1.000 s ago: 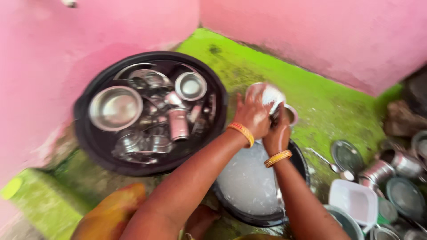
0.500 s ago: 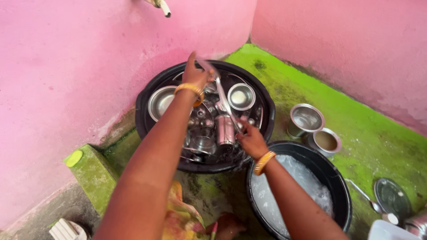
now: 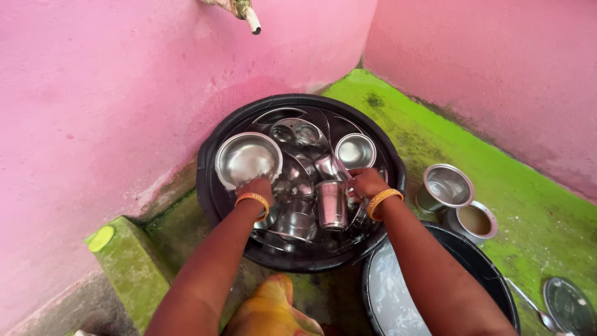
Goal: The person washes various metal dishes, including plates, cups, and a colander, by scrubbing them with a sponge and rinsing them under a running tap.
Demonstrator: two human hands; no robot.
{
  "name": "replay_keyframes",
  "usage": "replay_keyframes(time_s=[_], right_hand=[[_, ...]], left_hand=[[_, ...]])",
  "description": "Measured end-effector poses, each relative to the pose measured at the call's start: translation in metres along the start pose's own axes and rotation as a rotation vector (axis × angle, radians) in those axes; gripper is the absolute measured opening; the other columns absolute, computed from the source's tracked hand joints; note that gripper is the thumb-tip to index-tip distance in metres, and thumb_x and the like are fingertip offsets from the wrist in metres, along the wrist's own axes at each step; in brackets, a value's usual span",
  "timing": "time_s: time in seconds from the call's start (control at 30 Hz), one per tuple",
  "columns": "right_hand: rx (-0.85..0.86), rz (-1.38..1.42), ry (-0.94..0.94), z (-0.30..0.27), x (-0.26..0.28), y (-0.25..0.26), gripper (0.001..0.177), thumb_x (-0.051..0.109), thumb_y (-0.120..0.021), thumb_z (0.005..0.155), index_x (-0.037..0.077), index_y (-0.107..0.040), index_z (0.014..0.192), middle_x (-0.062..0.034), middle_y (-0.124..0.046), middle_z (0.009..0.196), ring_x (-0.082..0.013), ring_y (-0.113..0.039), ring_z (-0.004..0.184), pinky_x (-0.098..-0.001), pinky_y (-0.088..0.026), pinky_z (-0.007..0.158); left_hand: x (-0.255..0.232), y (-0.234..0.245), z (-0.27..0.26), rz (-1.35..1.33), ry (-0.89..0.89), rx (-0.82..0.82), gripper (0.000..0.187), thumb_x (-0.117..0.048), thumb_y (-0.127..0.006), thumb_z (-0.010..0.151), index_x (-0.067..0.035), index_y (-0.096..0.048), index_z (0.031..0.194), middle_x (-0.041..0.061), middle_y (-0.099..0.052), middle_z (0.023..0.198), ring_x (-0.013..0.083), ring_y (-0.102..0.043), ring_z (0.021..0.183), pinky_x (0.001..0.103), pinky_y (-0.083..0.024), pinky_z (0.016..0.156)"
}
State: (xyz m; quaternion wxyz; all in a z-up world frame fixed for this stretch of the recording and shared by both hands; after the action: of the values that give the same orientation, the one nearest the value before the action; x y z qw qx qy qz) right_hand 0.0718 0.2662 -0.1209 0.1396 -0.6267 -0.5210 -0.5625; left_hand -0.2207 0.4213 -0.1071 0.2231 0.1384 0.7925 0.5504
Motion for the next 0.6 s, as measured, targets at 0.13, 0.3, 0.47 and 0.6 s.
replay_keyframes(time_s=[0.13,0.3,0.47,0.6], right_hand=[[-0.635,-0.453,0.583,-0.064,0.074,0.033,0.034,0.016,-0.076,0.079,0.003,-0.074,0.111,-0.0213,-0.07,0.106,-0.0408,-0.068,0.091,-0.0478,-0.054,0.08],[-0.477,-0.556,0.713,-0.074,0.109,-0.033,0.021,0.014,-0.068,0.087,0.007,-0.076,0.105,-0.019,-0.073,0.105,-0.0391,-0.07,0.096,-0.0476,-0.054,0.086],[-0.379,-0.308,0.415,0.04,0.083,-0.054,0.021,0.017,-0.061,0.094,0.006,-0.074,0.108,-0.018,-0.074,0.103,-0.0357,-0.071,0.093,-0.0452,-0.055,0.085],[-0.298,0.663,-0.059,0.132,0.007,-0.049,0.027,0.022,-0.055,0.099,0.003,-0.07,0.11,-0.0172,-0.074,0.102,-0.0328,-0.07,0.091,-0.0439,-0.056,0.084]], left_hand=[[-0.01,0.009,-0.006,0.035,-0.054,0.014,0.032,-0.024,-0.067,0.089,-0.011,-0.072,0.119,0.015,-0.068,0.128,0.0344,-0.064,0.12,0.047,-0.053,0.1],[-0.03,0.06,0.03,-0.156,-0.16,-0.253,0.025,-0.028,-0.065,0.093,-0.011,-0.078,0.106,0.02,-0.072,0.11,0.0399,-0.069,0.104,0.049,-0.055,0.092],[-0.065,0.048,0.07,-0.625,-0.282,-0.469,0.017,-0.024,-0.071,0.086,-0.014,-0.08,0.096,0.015,-0.075,0.099,0.0351,-0.073,0.095,0.044,-0.057,0.089],[-0.099,0.019,0.115,-0.759,-0.211,-0.463,0.019,-0.025,-0.074,0.084,-0.014,-0.081,0.097,0.016,-0.076,0.098,0.0348,-0.073,0.098,0.043,-0.057,0.089]])
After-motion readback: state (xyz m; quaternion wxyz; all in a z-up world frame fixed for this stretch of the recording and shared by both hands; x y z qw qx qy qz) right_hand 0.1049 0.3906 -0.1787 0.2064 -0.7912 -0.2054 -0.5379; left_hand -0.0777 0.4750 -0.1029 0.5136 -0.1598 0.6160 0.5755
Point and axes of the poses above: each hand's wrist, its own z-axis towards the middle knuckle, its own y-axis out of the back of the hand, x = y × z, the point moved 9 cm from there along z, towards the middle knuckle
